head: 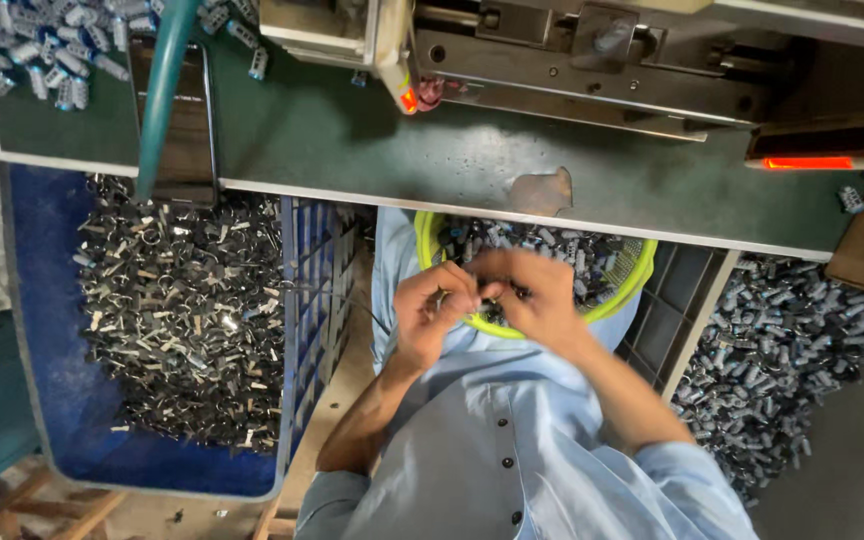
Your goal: The person repeatedly picks small cylindrical components from a green basket and inserts them into a machine slot, then retrieves the assembled keychains and places them into a blue bin. The process is continuous and repetitive throughout the clip.
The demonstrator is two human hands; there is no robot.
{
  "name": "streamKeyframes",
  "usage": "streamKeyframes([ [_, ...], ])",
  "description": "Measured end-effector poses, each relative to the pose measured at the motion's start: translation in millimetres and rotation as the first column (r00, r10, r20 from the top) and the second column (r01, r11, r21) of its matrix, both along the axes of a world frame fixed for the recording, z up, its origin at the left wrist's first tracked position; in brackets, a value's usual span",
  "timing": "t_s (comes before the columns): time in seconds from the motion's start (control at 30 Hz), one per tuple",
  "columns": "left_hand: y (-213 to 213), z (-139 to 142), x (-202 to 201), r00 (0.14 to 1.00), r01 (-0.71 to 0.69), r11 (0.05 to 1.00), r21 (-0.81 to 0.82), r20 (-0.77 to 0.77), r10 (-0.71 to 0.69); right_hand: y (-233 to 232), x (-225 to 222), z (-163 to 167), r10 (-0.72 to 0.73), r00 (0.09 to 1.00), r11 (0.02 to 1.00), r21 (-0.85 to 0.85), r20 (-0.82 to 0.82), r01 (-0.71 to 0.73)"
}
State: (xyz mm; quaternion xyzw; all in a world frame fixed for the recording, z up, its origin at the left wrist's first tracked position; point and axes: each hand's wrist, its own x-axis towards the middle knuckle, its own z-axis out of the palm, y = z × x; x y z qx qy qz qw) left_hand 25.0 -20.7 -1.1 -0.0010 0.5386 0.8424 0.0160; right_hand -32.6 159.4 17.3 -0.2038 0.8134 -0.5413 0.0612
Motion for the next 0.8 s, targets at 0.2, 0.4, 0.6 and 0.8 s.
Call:
streamKeyframes([
  [0.2, 6, 7, -12, 1.0, -0.013, 0.931, -0.366, -0.015, 0.008, 2, 43, -32, -0.201, 0.979, 0.967, -0.154, 0.029, 0.203],
  [0.4, 7, 17, -19, 0.965, -0.115, 0.806, -0.58, -0.259, -0.049, 3, 43, -46, -0.185, 0.936, 0.736, -0.59, 0.299, 0.334],
  [0.6, 6, 19, -19, 0.811, -0.421, 0.641, -0.642, -0.583, -0.051, 6, 51, -63, -0.06, 0.902, 0.705, -0.622, 0.428, 0.342],
  [0.8, -28, -6, 12, 0.872, -0.355, 0.71, -0.609, -0.489, 0.017, 9, 28, -69, -0.067, 0.839, 0.588, -0.658, 0.54, 0.471],
])
